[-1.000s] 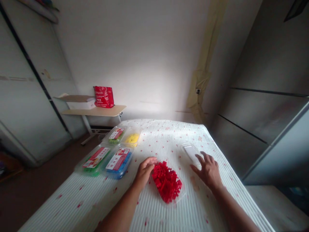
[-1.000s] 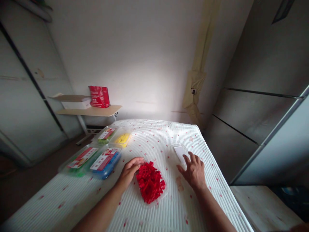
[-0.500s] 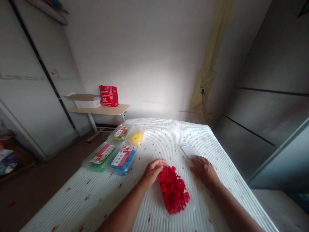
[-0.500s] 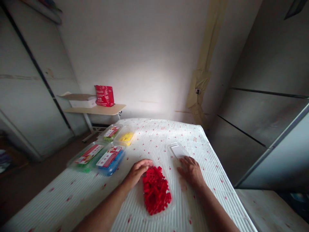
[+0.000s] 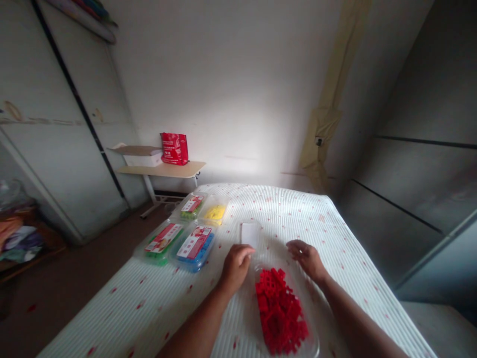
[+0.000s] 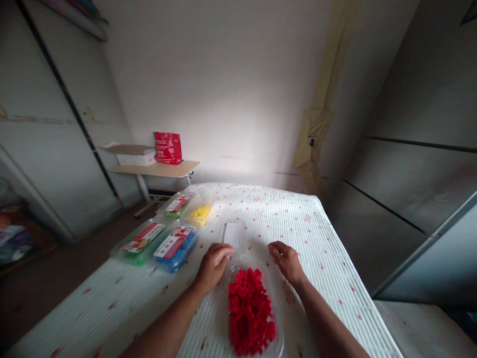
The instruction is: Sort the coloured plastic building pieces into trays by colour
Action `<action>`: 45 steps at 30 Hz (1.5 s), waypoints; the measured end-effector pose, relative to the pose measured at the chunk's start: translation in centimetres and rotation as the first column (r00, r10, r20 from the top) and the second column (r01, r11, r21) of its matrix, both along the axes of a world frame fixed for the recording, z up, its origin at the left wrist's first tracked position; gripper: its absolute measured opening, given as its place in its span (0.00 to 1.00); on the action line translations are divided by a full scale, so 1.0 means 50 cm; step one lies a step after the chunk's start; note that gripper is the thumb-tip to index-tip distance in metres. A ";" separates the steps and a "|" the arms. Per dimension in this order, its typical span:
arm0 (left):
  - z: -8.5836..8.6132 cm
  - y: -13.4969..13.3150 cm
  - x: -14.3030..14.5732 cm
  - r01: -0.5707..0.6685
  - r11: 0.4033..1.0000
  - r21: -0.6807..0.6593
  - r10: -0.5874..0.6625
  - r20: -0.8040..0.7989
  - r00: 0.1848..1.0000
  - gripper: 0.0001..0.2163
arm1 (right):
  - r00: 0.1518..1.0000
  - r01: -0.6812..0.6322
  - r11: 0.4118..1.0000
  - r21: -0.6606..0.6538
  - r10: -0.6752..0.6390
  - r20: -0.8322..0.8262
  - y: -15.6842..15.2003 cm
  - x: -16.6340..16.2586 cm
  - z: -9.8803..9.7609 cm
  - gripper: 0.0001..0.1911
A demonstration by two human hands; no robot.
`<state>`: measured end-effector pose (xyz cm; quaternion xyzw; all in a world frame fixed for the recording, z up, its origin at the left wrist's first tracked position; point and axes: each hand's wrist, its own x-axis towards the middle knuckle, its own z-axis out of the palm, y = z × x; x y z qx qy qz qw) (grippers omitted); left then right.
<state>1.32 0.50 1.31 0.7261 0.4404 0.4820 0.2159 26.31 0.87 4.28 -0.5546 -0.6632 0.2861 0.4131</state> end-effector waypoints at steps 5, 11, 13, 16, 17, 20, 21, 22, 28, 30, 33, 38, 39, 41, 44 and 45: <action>0.025 -0.012 0.000 -0.065 0.994 0.084 0.092 -0.362 0.928 0.15 | 0.986 -0.138 0.938 -0.319 0.100 -0.133 -0.093 0.013 0.043 0.26; 0.043 -0.022 -0.002 -0.171 0.984 0.040 0.161 -0.600 0.783 0.07 | 0.938 -0.338 0.825 -0.453 0.332 -0.096 -0.208 0.014 0.030 0.24; 0.039 -0.019 -0.007 -0.215 0.975 0.053 0.202 -0.612 0.765 0.07 | 0.940 -0.337 0.859 -0.384 0.332 -0.081 -0.223 0.009 0.016 0.22; 0.028 -0.009 -0.015 -0.197 0.978 0.063 0.194 -0.614 0.765 0.09 | 0.943 -0.330 0.906 -0.264 0.327 -0.055 -0.220 -0.006 0.012 0.21; 0.024 -0.006 -0.018 -0.186 0.981 0.061 0.183 -0.616 0.766 0.10 | 0.944 -0.329 0.916 -0.230 0.329 -0.040 -0.215 -0.011 0.015 0.22; 0.012 0.004 -0.020 -0.177 0.984 0.031 0.156 -0.634 0.757 0.13 | 0.946 -0.321 0.929 -0.186 0.324 -0.016 -0.196 -0.018 0.034 0.26; 0.009 0.008 -0.019 -0.188 0.982 0.019 0.156 -0.642 0.751 0.13 | 0.947 -0.319 0.930 -0.184 0.319 -0.028 -0.191 -0.018 0.042 0.26; 0.006 0.012 -0.018 -0.198 0.980 0.011 0.158 -0.646 0.747 0.14 | 0.946 -0.324 0.928 -0.185 0.321 -0.050 -0.189 -0.016 0.049 0.27; 0.004 0.050 -0.012 -0.193 0.981 0.024 0.169 -0.598 0.783 0.14 | 0.934 -0.323 0.913 -0.249 0.265 -0.239 -0.191 0.014 0.080 0.31; 0.006 0.068 -0.013 -0.200 0.979 0.033 0.181 -0.577 0.796 0.14 | 0.936 -0.294 0.904 -0.311 0.205 -0.287 -0.187 0.026 0.077 0.30; 0.006 0.094 -0.015 -0.194 0.980 0.045 0.188 -0.529 0.827 0.14 | 0.925 -0.272 0.856 -0.440 0.107 -0.365 -0.171 0.043 0.067 0.33; 0.002 0.108 -0.023 -0.179 0.982 0.064 0.189 -0.398 0.898 0.13 | 0.931 -0.156 0.889 -0.430 -0.013 -0.364 -0.141 0.044 0.083 0.37; 0.000 0.104 -0.024 -0.179 0.982 0.066 0.191 -0.364 0.912 0.13 | 0.943 -0.121 0.917 -0.381 -0.014 -0.333 -0.135 0.040 0.088 0.37; -0.003 0.089 -0.023 -0.183 0.981 0.061 0.192 -0.294 0.936 0.13 | 0.970 -0.067 0.963 -0.260 0.002 -0.243 -0.124 0.028 0.094 0.35; -0.011 0.051 -0.011 -0.177 0.984 0.002 0.175 -0.176 0.969 0.14 | 0.999 0.011 0.994 -0.108 -0.015 -0.040 -0.113 0.010 0.089 0.34; -0.014 0.035 -0.004 -0.152 0.987 -0.047 0.147 -0.104 0.984 0.15 | 0.999 0.036 0.996 -0.077 -0.033 0.032 -0.111 0.004 0.086 0.33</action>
